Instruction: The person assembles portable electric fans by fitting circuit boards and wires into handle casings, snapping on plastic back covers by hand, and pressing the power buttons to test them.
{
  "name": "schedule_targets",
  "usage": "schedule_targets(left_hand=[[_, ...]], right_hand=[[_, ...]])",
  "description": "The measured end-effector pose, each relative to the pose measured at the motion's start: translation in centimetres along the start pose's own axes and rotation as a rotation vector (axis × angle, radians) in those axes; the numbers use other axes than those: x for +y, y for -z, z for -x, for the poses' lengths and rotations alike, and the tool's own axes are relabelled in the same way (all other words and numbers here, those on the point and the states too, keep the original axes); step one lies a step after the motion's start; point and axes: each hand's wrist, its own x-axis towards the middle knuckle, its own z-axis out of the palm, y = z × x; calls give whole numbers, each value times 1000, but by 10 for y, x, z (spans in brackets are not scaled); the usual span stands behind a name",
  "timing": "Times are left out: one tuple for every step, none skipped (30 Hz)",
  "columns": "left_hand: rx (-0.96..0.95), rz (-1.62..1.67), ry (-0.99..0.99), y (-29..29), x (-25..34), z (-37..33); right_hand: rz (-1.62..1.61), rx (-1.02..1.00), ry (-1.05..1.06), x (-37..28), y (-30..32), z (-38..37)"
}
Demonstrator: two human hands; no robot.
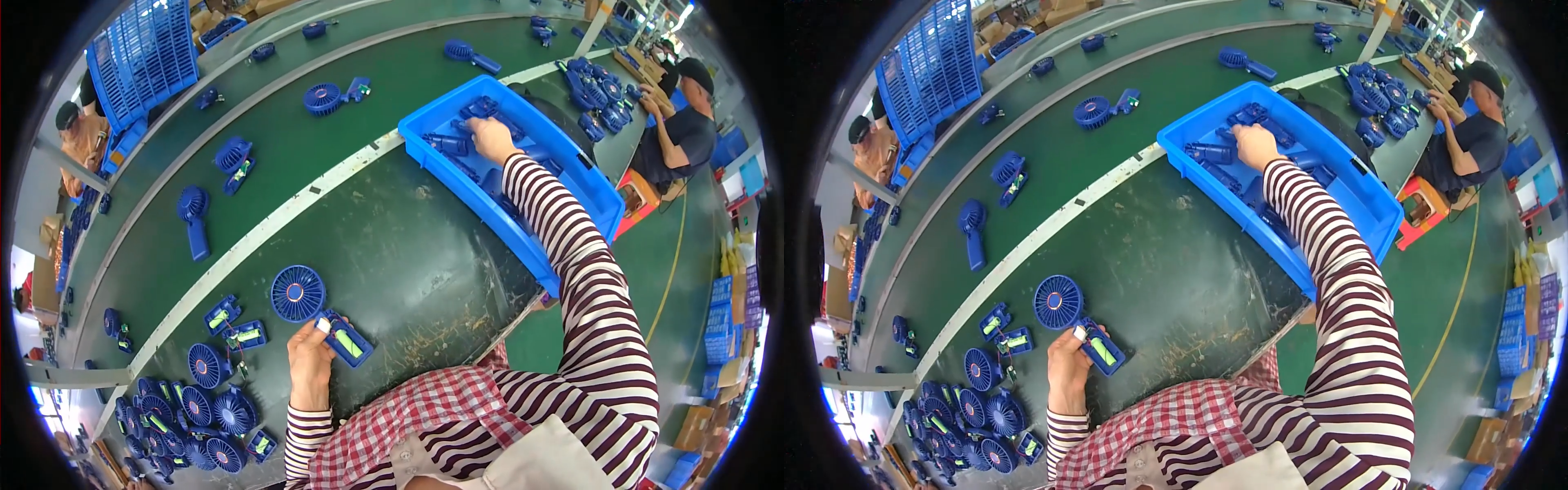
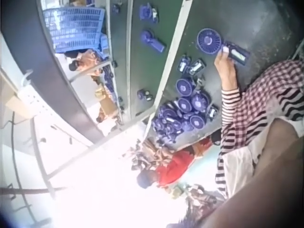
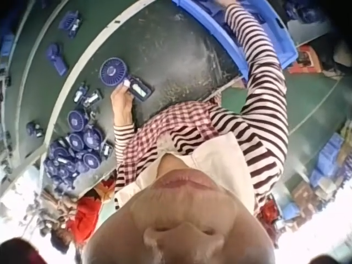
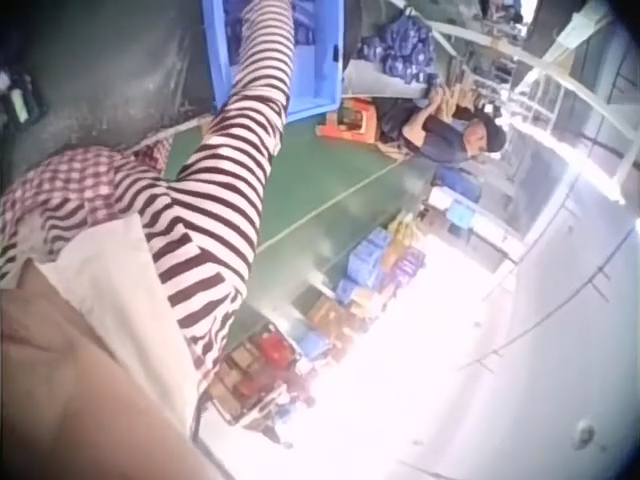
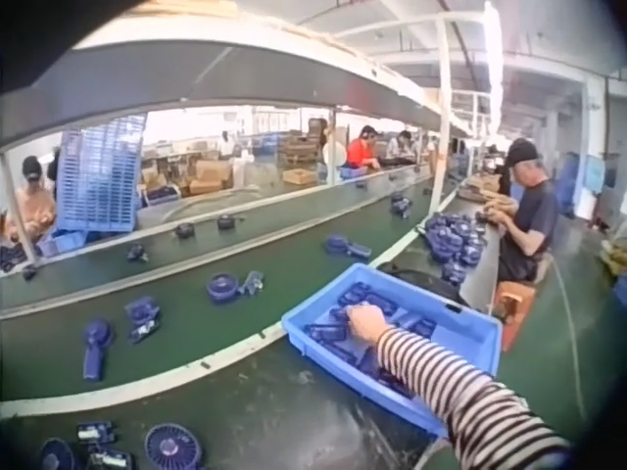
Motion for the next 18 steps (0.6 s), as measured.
schedule_targets(left_hand=[[-9,-13,4,-2,1,-1],[-20,-25,10,-3,2,-2],[-25,-27,25,-3,1,-3],[-23,-20,30,-2,1,-3],[-22,-13,36,0,0,-2],[-33,-6,36,1,-1,-4],[-31,-2,45,0,-2,-4],[-20,-1,62,-1,-1,-4],[0,2,79,-2,-2,-2],[-6,0,88,1,-2,-3],[14,6,102,0,-3,-3],[15,9,102,1,-3,-3],[27,13,101,2,-3,-1],[21,26,94,2,-4,-3],[26,45,88,3,-6,-6],[12,34,80,2,-5,-6],[6,25,75,2,-4,-4],[13,20,76,2,-1,-1]], right_hand=[[-91,-1,-46,-1,11,3],[-227,101,-5,16,2,-1],[-676,-18,-203,25,3,-4],[-748,-89,-297,22,11,-2],[-816,-159,-393,19,19,0],[-637,-147,-408,17,20,3],[-633,-156,-412,17,22,8],[-358,-142,-342,19,26,16],[-90,-132,-258,13,33,21],[-45,-193,-276,7,36,21],[-1,-257,-292,1,36,21],[32,-290,-291,-4,33,18],[62,-326,-281,-12,27,13],[104,-296,-260,-14,25,11],[144,-270,-228,-15,23,10],[160,-271,-191,-13,23,6],[196,-337,-181,-11,23,0],[132,-368,-190,-16,27,-4]])
